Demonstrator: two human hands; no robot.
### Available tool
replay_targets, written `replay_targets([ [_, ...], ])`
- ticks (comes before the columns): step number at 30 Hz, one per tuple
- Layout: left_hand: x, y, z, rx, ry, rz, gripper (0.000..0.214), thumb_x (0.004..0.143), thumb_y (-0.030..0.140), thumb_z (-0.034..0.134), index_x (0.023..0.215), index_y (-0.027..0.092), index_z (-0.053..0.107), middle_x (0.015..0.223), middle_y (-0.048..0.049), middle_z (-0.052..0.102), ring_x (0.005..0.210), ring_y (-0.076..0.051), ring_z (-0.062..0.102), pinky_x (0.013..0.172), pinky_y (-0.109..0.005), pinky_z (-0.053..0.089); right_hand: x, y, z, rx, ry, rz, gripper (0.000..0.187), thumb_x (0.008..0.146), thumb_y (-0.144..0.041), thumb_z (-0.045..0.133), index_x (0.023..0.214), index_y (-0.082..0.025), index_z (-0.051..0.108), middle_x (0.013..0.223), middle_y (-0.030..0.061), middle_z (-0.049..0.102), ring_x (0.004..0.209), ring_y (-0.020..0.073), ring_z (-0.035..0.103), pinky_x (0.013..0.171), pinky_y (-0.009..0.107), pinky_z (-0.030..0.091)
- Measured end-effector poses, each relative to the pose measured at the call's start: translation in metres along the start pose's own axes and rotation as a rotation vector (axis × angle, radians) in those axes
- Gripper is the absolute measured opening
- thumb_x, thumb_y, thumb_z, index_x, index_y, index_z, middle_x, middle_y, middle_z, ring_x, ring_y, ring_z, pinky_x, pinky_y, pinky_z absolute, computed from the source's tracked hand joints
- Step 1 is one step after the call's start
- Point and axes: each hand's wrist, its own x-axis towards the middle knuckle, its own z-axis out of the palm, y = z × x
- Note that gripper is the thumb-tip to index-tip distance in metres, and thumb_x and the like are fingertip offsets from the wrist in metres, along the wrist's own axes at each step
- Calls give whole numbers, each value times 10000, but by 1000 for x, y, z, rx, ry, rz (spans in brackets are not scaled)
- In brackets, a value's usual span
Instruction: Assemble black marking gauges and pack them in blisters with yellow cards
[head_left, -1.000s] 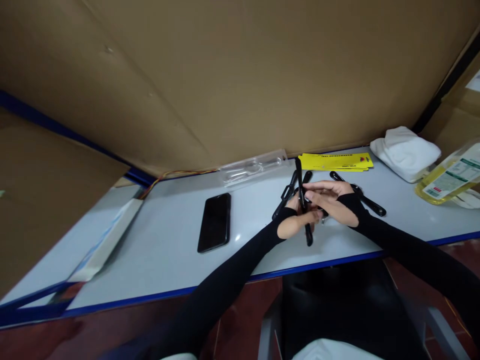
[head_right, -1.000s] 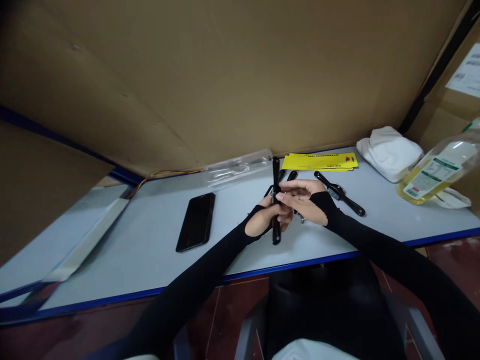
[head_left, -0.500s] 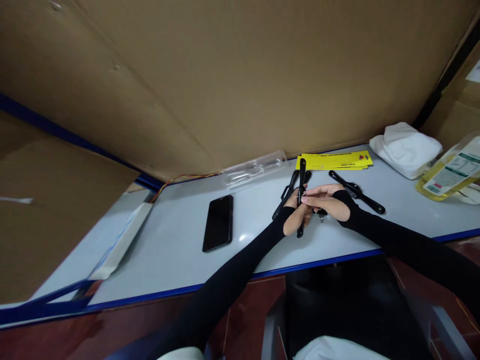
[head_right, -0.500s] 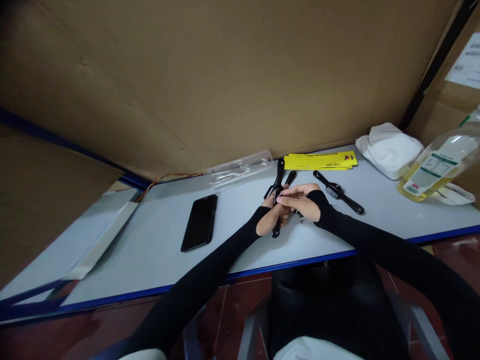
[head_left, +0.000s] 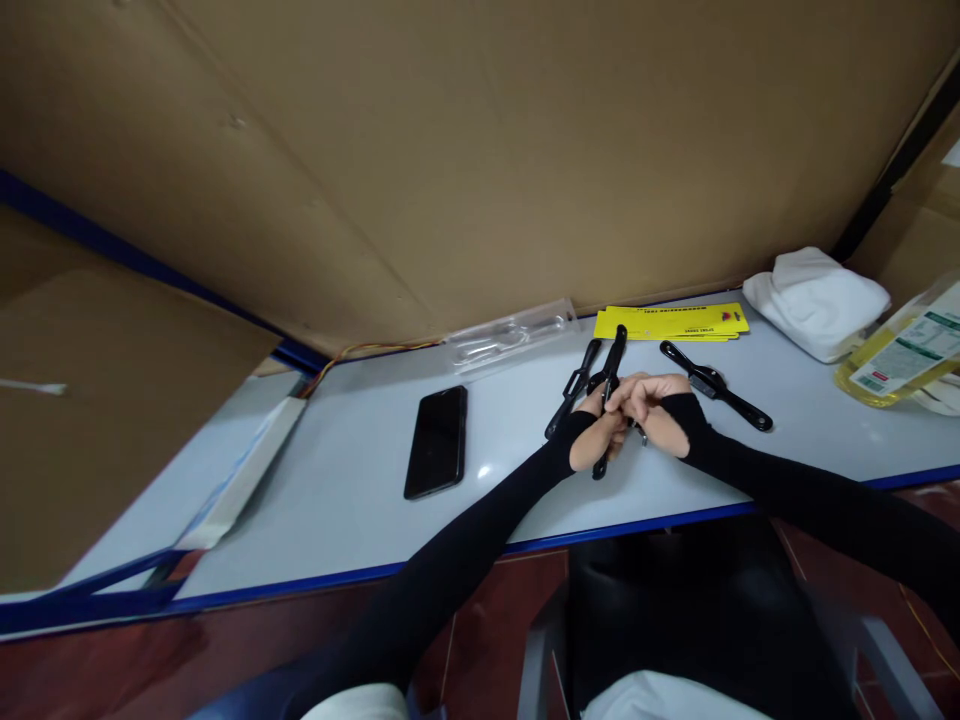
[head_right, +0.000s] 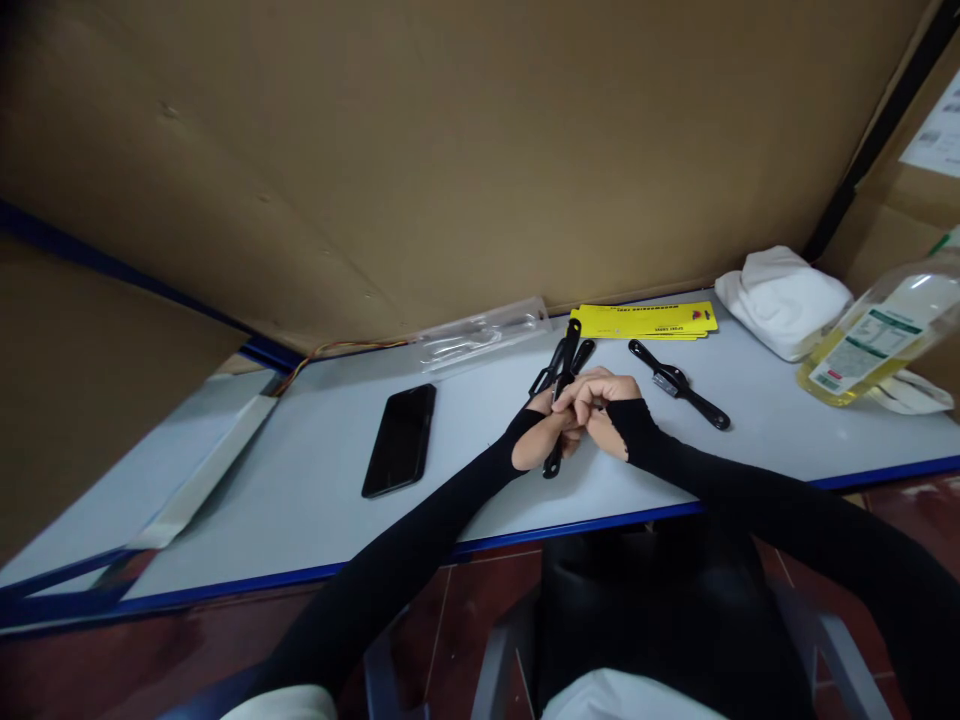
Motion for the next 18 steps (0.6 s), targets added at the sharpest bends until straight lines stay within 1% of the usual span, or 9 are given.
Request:
replay_targets([
  [2, -2, 7, 2, -32, -26, 11, 473, 672, 288, 837, 939, 238, 449, 565, 125, 369, 444, -64, 340, 413, -182, 289, -4, -4, 2, -92, 28, -134, 315, 843, -296, 690, 578, -221, 537, 915, 97, 743, 885, 212, 702, 885, 402, 584],
  [5, -4, 17, 3, -99, -62, 15, 430, 674, 278, 810, 935, 231, 470, 566, 127, 331, 454, -59, 287, 414, -172, 264, -6, -11, 1, -226, 127, -231, 41, 785, -175, 646, 790, -211, 666, 1051, 90, 688, 912, 195, 671, 821, 350, 572],
  [7, -5, 21, 2, -125, -71, 13, 420, 671, 275, 805, 959, 219, 505, 563, 128, 327, 450, -58, 266, 405, -178, 272, -5, -14, -1, -285, 126, -242, 284, 734, -129, 628, 984, -215, 730, 1076, 79, 652, 881, 183, 639, 718, 308, 548],
  [9, -6, 21, 1, -136, -71, 6, 391, 666, 277, 810, 908, 209, 510, 558, 124, 329, 447, -51, 261, 398, -184, 288, -4, -15, -4, -311, 48, -222, 419, 727, -120, 615, 1107, -227, 757, 1051, 67, 646, 831, 170, 613, 651, 285, 516],
  [10, -6, 21, 1, -140, -76, 3, 385, 660, 277, 816, 868, 208, 500, 555, 121, 329, 448, -47, 263, 394, -183, 289, -4, -16, -5, -308, -6, -208, 401, 738, -128, 615, 1093, -229, 772, 1037, 63, 652, 802, 161, 604, 642, 282, 508],
  [12, -6, 19, 0, -148, -99, 2, 403, 647, 280, 832, 808, 211, 470, 551, 115, 324, 451, -44, 271, 388, -177, 282, -3, -16, -7, -268, -91, -193, 230, 767, -165, 629, 923, -216, 791, 1003, 59, 664, 756, 145, 593, 647, 288, 505],
  [15, -5, 17, -1, -165, -130, 25, 440, 651, 303, 858, 799, 217, 453, 560, 111, 321, 457, -45, 278, 390, -171, 281, -4, -16, -8, -192, -113, -174, 107, 775, -219, 647, 747, -203, 749, 951, 60, 674, 741, 143, 599, 645, 294, 499],
  [16, -4, 16, -2, -171, -136, 29, 439, 657, 310, 862, 814, 215, 462, 564, 111, 322, 457, -44, 276, 392, -171, 283, -4, -16, -7, -181, -93, -164, 116, 763, -222, 652, 798, -205, 761, 951, 61, 676, 758, 151, 604, 640, 292, 497],
  [18, -3, 16, -3, -181, -142, 24, 422, 670, 308, 858, 863, 206, 496, 572, 112, 320, 458, -47, 274, 397, -169, 281, -4, -16, -6, -174, -38, -143, 304, 733, -212, 658, 1014, -212, 775, 987, 64, 675, 788, 158, 601, 634, 285, 499],
])
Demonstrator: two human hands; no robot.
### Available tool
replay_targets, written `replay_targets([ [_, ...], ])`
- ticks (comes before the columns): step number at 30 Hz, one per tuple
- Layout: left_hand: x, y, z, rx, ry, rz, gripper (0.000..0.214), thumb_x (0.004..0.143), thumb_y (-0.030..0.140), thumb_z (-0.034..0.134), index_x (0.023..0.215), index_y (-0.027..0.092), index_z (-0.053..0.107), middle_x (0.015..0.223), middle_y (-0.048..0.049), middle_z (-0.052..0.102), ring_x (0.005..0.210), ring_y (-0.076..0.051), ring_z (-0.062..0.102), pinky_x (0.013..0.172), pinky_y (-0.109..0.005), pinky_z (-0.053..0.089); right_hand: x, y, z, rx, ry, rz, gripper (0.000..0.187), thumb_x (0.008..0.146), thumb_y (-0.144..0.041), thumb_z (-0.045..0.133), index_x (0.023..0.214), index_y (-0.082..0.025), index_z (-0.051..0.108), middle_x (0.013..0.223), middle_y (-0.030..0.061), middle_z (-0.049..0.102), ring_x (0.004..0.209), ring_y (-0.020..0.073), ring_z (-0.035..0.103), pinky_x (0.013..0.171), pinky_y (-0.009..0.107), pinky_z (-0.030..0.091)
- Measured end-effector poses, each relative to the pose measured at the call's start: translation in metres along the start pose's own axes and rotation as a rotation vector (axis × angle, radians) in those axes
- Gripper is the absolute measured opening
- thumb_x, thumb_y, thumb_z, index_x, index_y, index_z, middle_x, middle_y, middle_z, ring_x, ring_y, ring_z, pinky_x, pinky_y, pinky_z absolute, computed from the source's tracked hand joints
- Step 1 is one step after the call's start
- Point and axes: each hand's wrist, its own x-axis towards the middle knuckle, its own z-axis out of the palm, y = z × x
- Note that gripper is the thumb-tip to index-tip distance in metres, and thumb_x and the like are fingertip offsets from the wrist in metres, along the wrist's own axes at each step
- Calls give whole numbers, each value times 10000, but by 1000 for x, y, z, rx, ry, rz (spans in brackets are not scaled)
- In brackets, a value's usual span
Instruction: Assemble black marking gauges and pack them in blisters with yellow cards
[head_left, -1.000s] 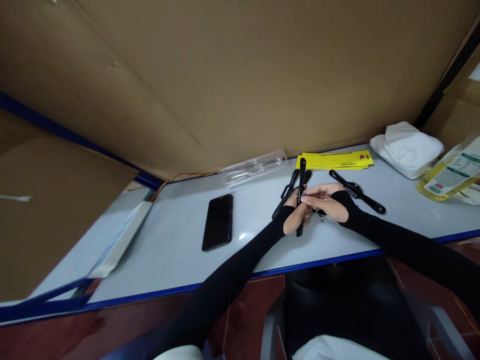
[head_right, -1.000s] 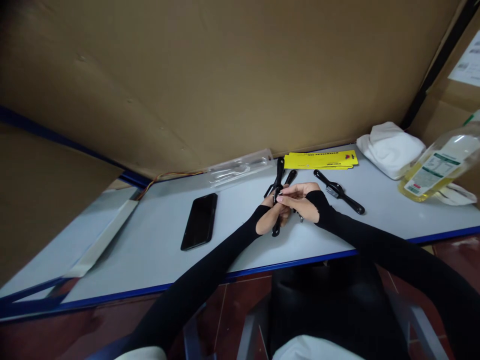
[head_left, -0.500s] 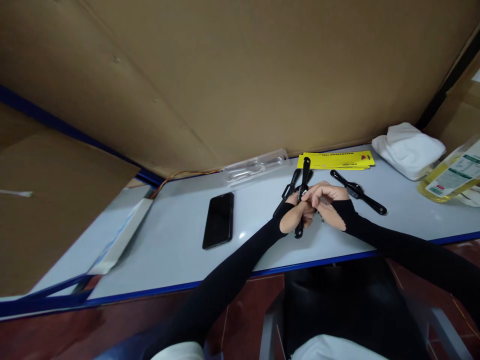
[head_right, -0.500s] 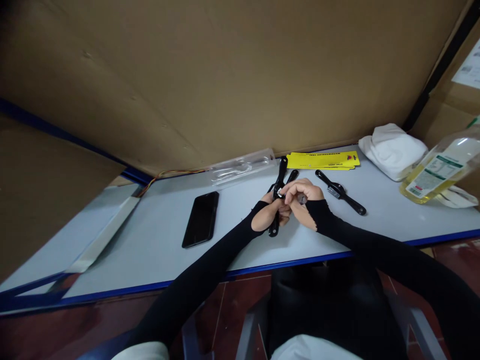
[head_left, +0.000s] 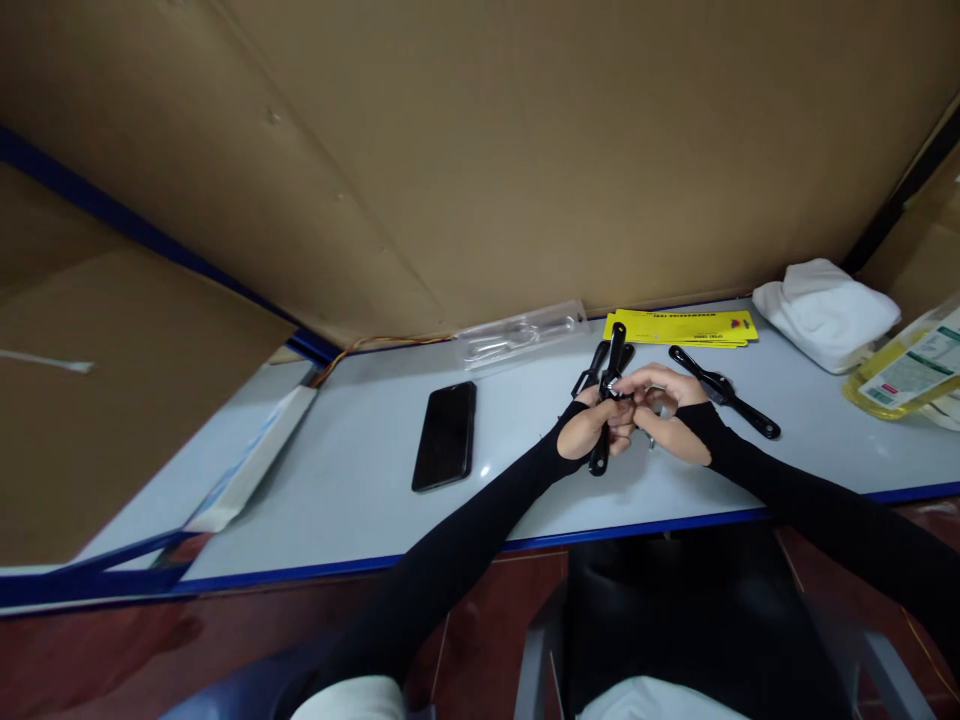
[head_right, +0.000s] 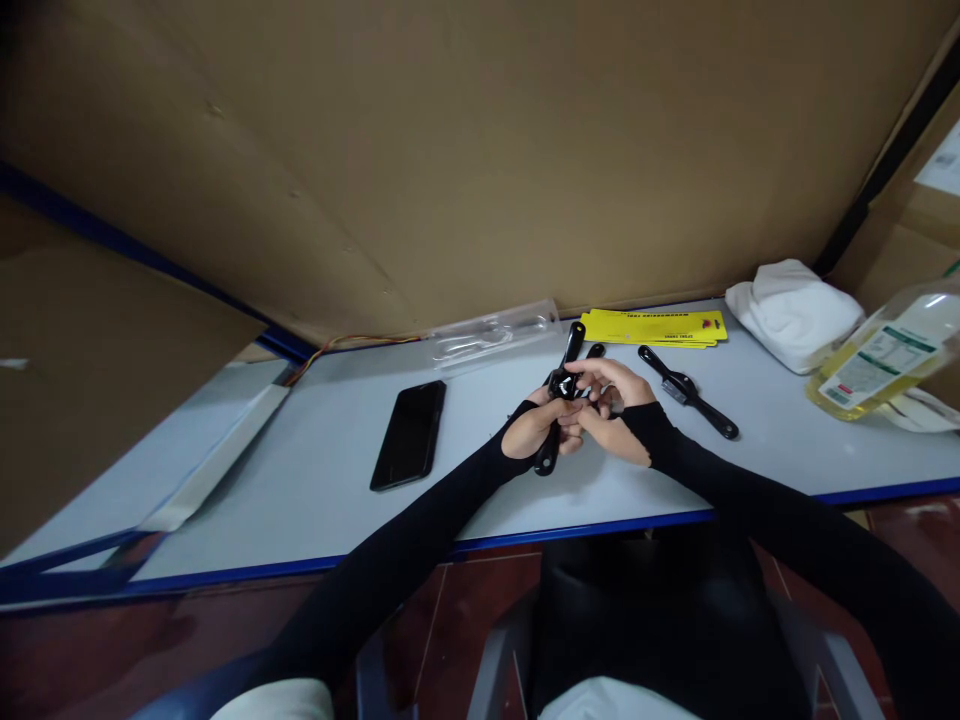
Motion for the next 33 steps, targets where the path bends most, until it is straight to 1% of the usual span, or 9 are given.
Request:
replay_targets([
  [3, 1, 1, -1, -6, 0, -9, 400, 677, 296, 839, 903, 198, 524, 575, 112, 319, 453, -51, 274, 398, -172, 280, 0, -2, 0, 5, 17, 27, 463, 703, -210, 673, 1159, -222, 753, 1040, 68, 663, 790, 154, 571, 619, 276, 502],
  [7, 1, 0, -1, -11, -7, -5, 395, 675, 278, 837, 841, 208, 485, 574, 106, 315, 458, -50, 272, 403, -173, 274, 1, -6, -3, 88, -61, 59, 198, 724, -228, 682, 891, -217, 788, 982, 70, 665, 849, 175, 602, 724, 316, 551],
  [12, 1, -2, 0, -24, 12, 57, 408, 673, 297, 860, 890, 197, 529, 574, 109, 324, 449, -49, 266, 411, -180, 256, 2, -10, -4, 156, -55, 160, 439, 695, -235, 755, 1132, -220, 782, 958, 38, 653, 780, 144, 564, 765, 342, 570],
  [15, 1, -4, -1, -32, 51, 81, 480, 692, 325, 865, 1058, 170, 595, 587, 109, 357, 441, -52, 274, 426, -200, 258, 3, -9, -3, 219, -162, 154, 154, 720, -280, 767, 849, -196, 776, 895, 41, 651, 779, 149, 579, 785, 352, 569],
  [17, 1, -4, -1, -45, 60, 77, 553, 683, 307, 872, 1141, 170, 595, 585, 113, 367, 447, -57, 279, 435, -202, 261, 3, -8, -3, 228, -149, 156, 105, 729, -281, 769, 783, -195, 741, 901, 46, 655, 812, 160, 602, 801, 353, 567],
  [21, 1, -6, 0, -41, 51, 74, 538, 668, 289, 875, 1111, 163, 598, 575, 111, 371, 440, -56, 282, 418, -195, 253, 2, -7, -4, 165, -78, 179, 385, 696, -227, 776, 1081, -207, 768, 957, 35, 657, 806, 147, 591, 798, 345, 568],
  [25, 0, -4, 1, -54, 78, 94, 712, 692, 311, 870, 1311, 150, 555, 576, 118, 373, 437, -63, 303, 423, -194, 267, 1, -10, -4, 182, -148, 122, 101, 753, -246, 734, 825, -199, 787, 914, 53, 653, 844, 172, 617, 797, 354, 551],
  [30, 0, -3, 2, -59, 26, 113, 711, 701, 330, 877, 1317, 139, 579, 569, 121, 358, 431, -54, 268, 406, -181, 246, 0, -11, -5, 170, -63, 139, 416, 715, -201, 752, 1126, -241, 804, 1009, 44, 644, 808, 152, 561, 736, 338, 536],
  [33, -1, -3, 2, -58, 55, 126, 739, 712, 318, 865, 1361, 143, 559, 577, 113, 387, 436, -61, 299, 413, -184, 264, 1, -11, -7, 203, -156, 119, 310, 739, -189, 736, 1033, -233, 826, 934, 35, 636, 793, 154, 570, 727, 336, 525],
])
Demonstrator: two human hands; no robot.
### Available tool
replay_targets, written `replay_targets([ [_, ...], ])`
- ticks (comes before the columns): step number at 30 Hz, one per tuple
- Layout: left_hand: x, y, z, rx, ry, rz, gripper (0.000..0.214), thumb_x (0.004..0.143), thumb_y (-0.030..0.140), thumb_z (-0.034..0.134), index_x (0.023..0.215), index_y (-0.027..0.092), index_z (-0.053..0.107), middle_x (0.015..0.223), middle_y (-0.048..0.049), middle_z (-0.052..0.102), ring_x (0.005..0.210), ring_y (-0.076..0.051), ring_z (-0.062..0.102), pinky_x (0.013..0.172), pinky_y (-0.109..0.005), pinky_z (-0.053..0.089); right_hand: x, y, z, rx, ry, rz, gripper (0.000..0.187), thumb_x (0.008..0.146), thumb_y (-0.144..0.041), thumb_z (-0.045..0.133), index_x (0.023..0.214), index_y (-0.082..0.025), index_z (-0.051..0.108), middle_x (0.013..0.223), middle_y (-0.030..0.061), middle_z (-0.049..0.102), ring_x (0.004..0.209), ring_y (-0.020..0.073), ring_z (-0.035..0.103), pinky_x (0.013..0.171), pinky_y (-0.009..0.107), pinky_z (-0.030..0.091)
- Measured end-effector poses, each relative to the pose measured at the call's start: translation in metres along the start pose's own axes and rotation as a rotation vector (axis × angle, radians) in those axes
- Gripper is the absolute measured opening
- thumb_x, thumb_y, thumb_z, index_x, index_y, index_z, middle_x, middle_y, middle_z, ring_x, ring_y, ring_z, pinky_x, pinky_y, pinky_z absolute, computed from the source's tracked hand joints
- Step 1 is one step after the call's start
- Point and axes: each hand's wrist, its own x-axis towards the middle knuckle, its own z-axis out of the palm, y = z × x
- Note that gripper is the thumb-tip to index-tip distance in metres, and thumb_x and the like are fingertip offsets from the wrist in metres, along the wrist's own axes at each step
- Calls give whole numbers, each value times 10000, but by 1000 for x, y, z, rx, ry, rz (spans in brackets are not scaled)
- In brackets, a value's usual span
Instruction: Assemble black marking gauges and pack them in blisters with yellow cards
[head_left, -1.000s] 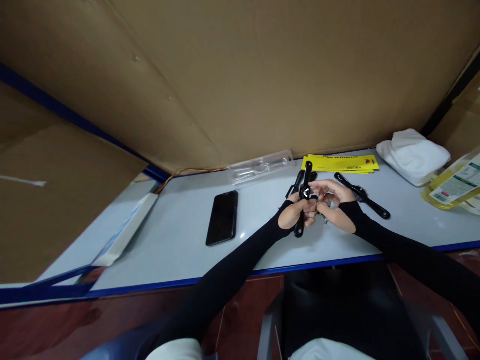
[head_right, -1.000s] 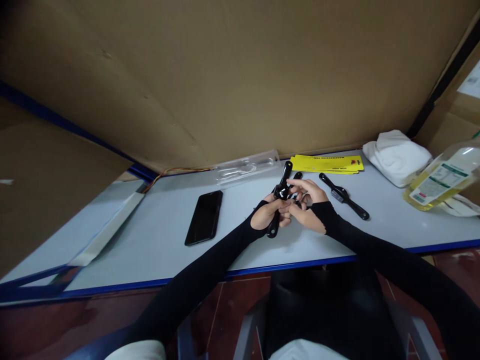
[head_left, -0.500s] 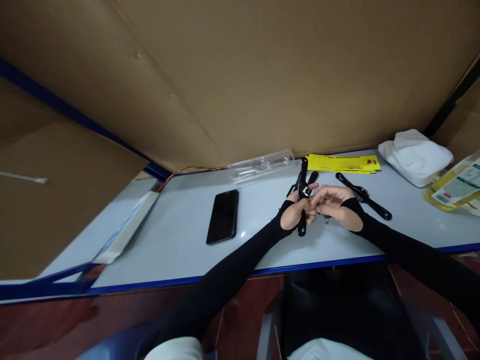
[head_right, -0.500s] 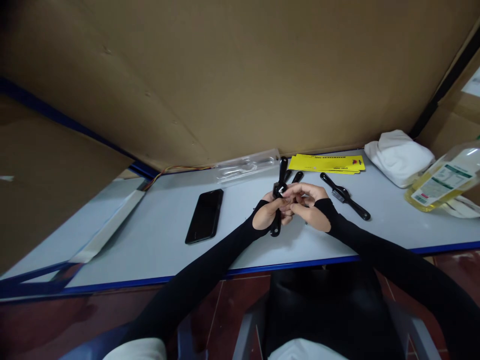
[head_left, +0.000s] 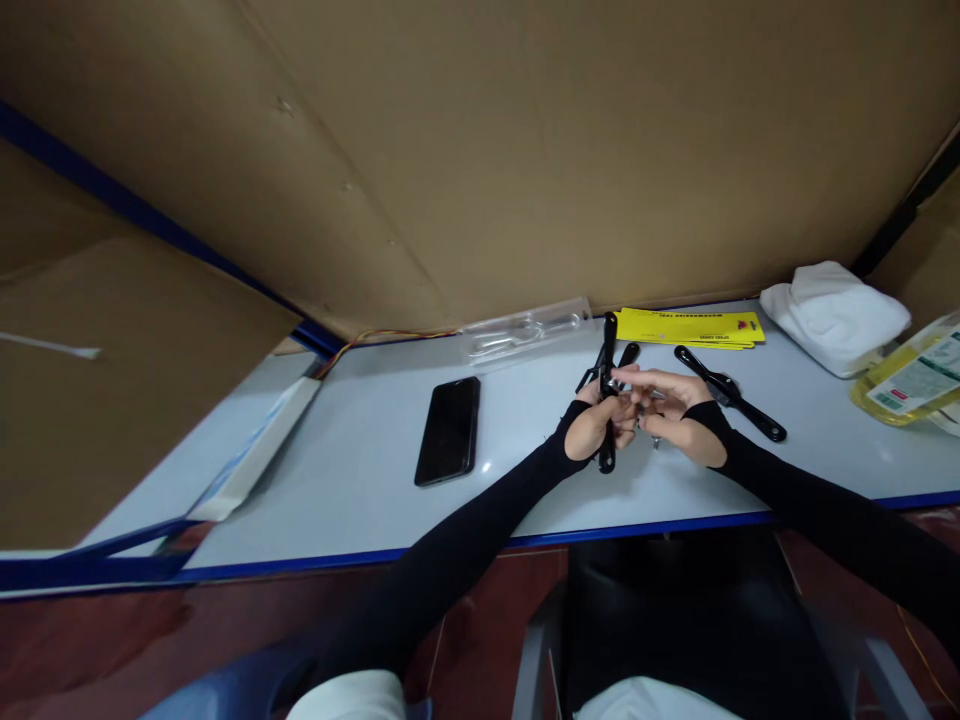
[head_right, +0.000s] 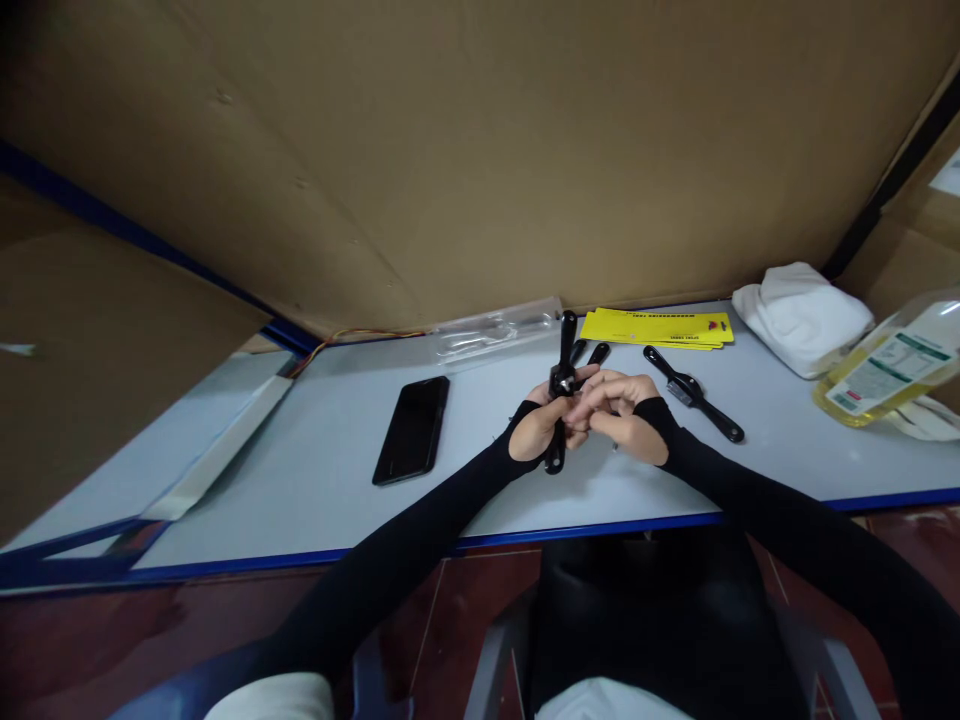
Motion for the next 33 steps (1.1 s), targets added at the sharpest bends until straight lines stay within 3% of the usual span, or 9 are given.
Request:
replay_targets([
  [7, 1, -1, -1, 3, -4, 14, 745, 707, 297, 830, 1377, 137, 548, 571, 119, 383, 427, -59, 284, 407, -193, 270, -1, 2, 1, 27, 58, 8, 392, 724, -182, 782, 1110, -243, 802, 966, 26, 626, 817, 151, 560, 778, 348, 542],
  [10, 1, 0, 0, 9, -5, 0, 777, 695, 264, 827, 1409, 142, 545, 575, 116, 398, 434, -61, 296, 419, -199, 287, -1, 4, 0, 31, -5, -19, 27, 767, -224, 782, 788, -209, 790, 912, 37, 606, 787, 153, 566, 756, 348, 547],
  [12, 1, 0, 0, 1, -11, -12, 781, 701, 265, 826, 1418, 149, 539, 570, 119, 385, 441, -64, 295, 423, -192, 272, -1, 5, -1, 17, 41, -50, 141, 779, -233, 775, 650, -204, 727, 865, 40, 594, 785, 161, 569, 729, 337, 534],
  [14, 1, -2, -1, -4, -20, -9, 742, 723, 286, 819, 1401, 153, 547, 570, 121, 363, 442, -64, 288, 422, -183, 246, 0, 5, -1, 3, 107, -61, 34, 747, -200, 782, 767, -217, 759, 882, 35, 611, 793, 161, 553, 705, 319, 514],
  [17, 3, -3, -3, 6, -19, 7, 688, 734, 296, 813, 1360, 151, 567, 576, 117, 362, 438, -64, 291, 421, -190, 251, 0, 4, 0, 27, 74, -15, 355, 717, -165, 786, 1063, -244, 776, 956, 27, 640, 786, 149, 534, 706, 312, 513],
  [22, 3, -2, -2, -12, -14, 0, 684, 697, 250, 823, 1327, 156, 574, 575, 118, 376, 438, -57, 284, 432, -196, 249, -1, 4, 1, 54, 5, -32, 101, 767, -242, 788, 709, -207, 714, 874, 27, 587, 753, 149, 547, 712, 335, 521],
  [26, 2, -2, -1, -6, -1, 5, 598, 705, 275, 820, 1246, 144, 599, 570, 114, 375, 431, -62, 295, 424, -201, 239, 0, 6, -1, 38, 45, -4, 241, 713, -177, 792, 945, -240, 782, 933, 20, 600, 764, 140, 509, 691, 314, 502],
  [30, 1, -1, 0, -11, 53, 11, 761, 676, 240, 816, 1379, 138, 543, 592, 117, 406, 434, -63, 313, 434, -203, 257, -1, 3, -2, 85, -29, -3, 39, 750, -243, 774, 741, -211, 753, 909, 47, 616, 779, 165, 567, 707, 355, 529],
  [33, 1, 1, 2, -19, 35, 18, 787, 678, 260, 812, 1401, 145, 527, 575, 127, 384, 429, -61, 294, 428, -190, 238, -1, 1, 2, 36, 89, 11, 202, 715, -228, 803, 915, -230, 779, 943, 38, 631, 798, 166, 562, 722, 353, 534],
])
